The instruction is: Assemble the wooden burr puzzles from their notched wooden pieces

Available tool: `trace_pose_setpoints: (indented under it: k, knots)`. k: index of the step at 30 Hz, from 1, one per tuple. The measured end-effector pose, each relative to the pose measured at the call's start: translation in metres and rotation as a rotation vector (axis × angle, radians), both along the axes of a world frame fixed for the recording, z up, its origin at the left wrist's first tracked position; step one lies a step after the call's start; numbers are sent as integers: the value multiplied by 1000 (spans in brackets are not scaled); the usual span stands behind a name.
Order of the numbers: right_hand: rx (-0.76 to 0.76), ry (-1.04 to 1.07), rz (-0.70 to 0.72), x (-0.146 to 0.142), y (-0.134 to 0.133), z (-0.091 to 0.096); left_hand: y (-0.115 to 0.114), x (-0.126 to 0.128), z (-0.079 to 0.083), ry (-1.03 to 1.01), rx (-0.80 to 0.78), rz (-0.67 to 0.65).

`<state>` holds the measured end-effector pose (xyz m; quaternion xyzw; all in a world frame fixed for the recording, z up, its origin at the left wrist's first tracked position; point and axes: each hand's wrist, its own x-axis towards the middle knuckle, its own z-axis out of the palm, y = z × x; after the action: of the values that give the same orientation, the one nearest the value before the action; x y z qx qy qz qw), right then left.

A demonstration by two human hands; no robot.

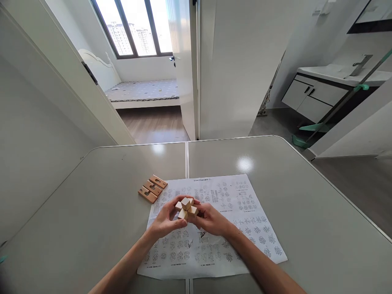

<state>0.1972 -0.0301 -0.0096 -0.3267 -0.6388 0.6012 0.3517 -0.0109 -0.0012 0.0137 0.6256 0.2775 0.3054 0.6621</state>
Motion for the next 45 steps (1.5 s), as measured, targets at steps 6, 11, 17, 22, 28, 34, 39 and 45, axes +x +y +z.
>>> trace_pose_setpoints:
  k: [6, 11, 17, 22, 28, 34, 39, 45]
  knots:
    - [90, -25, -136, -5, 0, -1, -5, 2, 5, 14, 84, 99]
    - [138, -47, -178, -6, -1, -1, -6, 3, 2, 31, 119, 134]
    - [156, -67, -207, -8, -4, 1, -7, 3, 2, 31, 174, 150]
    - [110, -39, -190, -8, -4, -2, -8, 5, 1, 37, 168, 173]
    - [81, -13, -177, -11, -5, -8, -12, 11, -3, 37, 138, 215]
    - [44, 51, -109, -10, -7, -10, -13, 11, 1, 73, 205, 175]
    - [28, 109, -19, -8, -6, -6, -12, 10, 3, 22, 188, 119]
    - [17, 123, 53, -6, -5, -3, -11, 10, 2, 6, 173, 86]
